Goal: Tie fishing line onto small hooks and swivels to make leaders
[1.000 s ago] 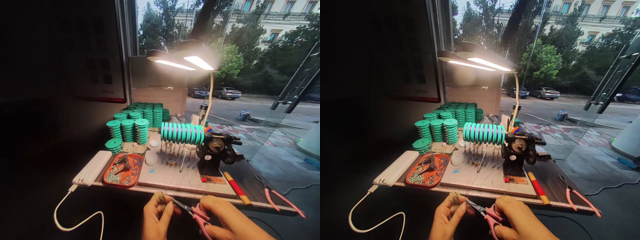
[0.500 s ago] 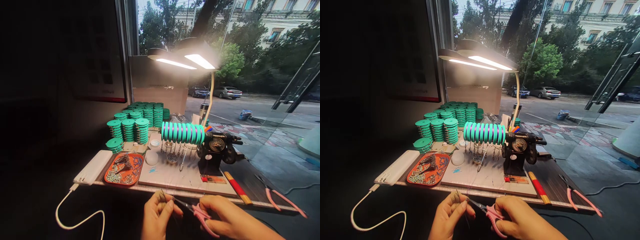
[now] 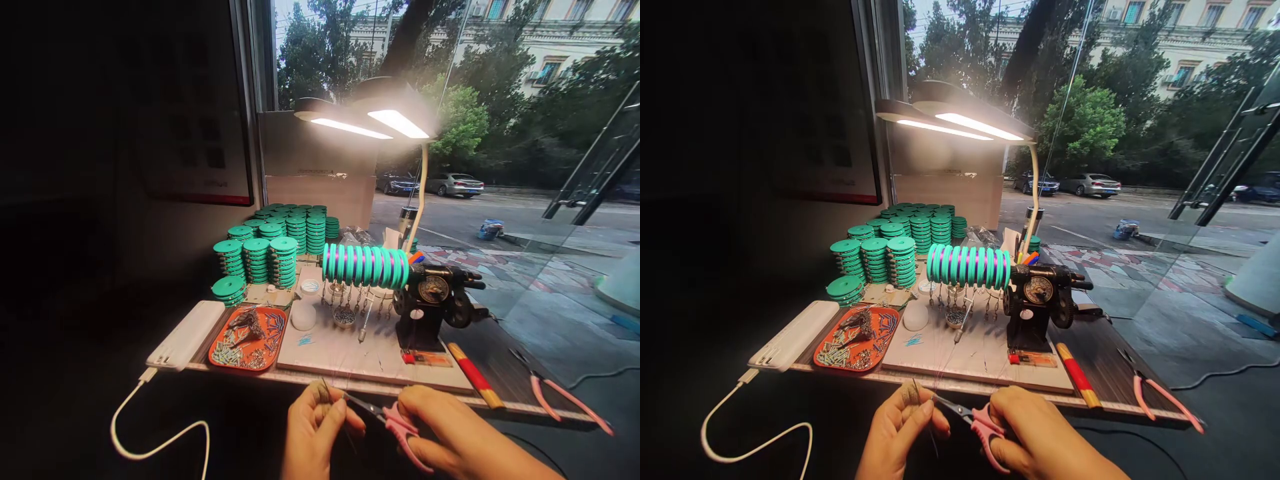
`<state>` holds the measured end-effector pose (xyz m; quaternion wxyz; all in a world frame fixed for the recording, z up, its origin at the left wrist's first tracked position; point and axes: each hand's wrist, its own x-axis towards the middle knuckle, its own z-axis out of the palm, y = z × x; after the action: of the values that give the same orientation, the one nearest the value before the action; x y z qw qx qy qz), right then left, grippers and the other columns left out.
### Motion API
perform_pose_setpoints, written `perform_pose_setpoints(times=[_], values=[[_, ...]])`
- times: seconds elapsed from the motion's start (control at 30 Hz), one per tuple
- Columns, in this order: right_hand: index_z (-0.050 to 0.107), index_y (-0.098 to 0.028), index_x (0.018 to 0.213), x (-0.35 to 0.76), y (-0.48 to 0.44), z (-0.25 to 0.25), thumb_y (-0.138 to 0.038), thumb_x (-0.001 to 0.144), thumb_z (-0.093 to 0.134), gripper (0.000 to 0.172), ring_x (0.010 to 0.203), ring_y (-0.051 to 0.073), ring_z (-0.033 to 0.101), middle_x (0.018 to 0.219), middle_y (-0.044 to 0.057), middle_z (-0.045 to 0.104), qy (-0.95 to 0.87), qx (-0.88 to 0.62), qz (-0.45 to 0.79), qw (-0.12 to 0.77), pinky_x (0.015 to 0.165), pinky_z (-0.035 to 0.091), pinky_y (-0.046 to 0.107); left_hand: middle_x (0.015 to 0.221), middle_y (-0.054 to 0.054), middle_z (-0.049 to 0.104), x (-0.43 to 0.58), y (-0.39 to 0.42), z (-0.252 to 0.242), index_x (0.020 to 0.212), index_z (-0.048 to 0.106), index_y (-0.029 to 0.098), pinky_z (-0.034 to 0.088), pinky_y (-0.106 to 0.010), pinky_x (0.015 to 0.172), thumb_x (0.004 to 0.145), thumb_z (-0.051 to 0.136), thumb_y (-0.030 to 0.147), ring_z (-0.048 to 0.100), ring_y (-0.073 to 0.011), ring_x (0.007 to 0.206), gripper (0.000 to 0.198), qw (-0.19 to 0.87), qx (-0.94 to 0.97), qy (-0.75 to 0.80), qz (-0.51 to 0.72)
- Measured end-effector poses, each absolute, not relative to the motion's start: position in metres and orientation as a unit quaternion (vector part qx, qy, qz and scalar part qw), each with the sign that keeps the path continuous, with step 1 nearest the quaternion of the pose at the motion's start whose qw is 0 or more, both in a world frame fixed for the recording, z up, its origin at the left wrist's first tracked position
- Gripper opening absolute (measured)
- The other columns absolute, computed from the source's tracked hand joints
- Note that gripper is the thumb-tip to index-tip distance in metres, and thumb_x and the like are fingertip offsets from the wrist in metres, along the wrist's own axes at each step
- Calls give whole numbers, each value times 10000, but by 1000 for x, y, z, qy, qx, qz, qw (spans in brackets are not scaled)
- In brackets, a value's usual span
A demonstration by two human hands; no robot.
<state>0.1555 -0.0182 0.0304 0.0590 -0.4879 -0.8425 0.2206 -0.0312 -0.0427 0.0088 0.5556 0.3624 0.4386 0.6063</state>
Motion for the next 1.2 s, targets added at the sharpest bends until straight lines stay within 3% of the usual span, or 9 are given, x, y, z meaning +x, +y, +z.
perform_pose_setpoints(times=[0.47,0.8,1.0,1.2], values=[[441,-200,697,154,-19,17,-99,669,486,115,687,165,501,762,24,563,-862,-497,92,46,594,341,246,473,-7,667,-31,-40,8,670,565,138,417,-211,497,625,720,337,583,-116,444,256,609,318,417,594],[356,-210,667,155,-21,25,-186,717,422,86,671,158,459,741,14,541,-839,-494,226,31,599,332,241,484,-17,669,-30,-40,6,670,562,134,430,-225,520,635,716,359,581,-119,453,274,600,330,416,598],[401,-203,697,153,-18,17,-207,703,444,43,687,172,470,770,37,560,-849,-492,191,34,616,341,263,475,-12,666,-30,-40,7,663,563,139,437,-229,522,623,724,359,583,-122,450,276,600,325,414,603],[457,-213,683,171,-26,35,-263,731,421,78,703,168,546,761,26,600,-811,-489,306,99,631,410,231,472,-27,676,-30,-40,9,653,590,134,448,-237,529,618,734,347,590,-128,442,260,579,334,425,610]])
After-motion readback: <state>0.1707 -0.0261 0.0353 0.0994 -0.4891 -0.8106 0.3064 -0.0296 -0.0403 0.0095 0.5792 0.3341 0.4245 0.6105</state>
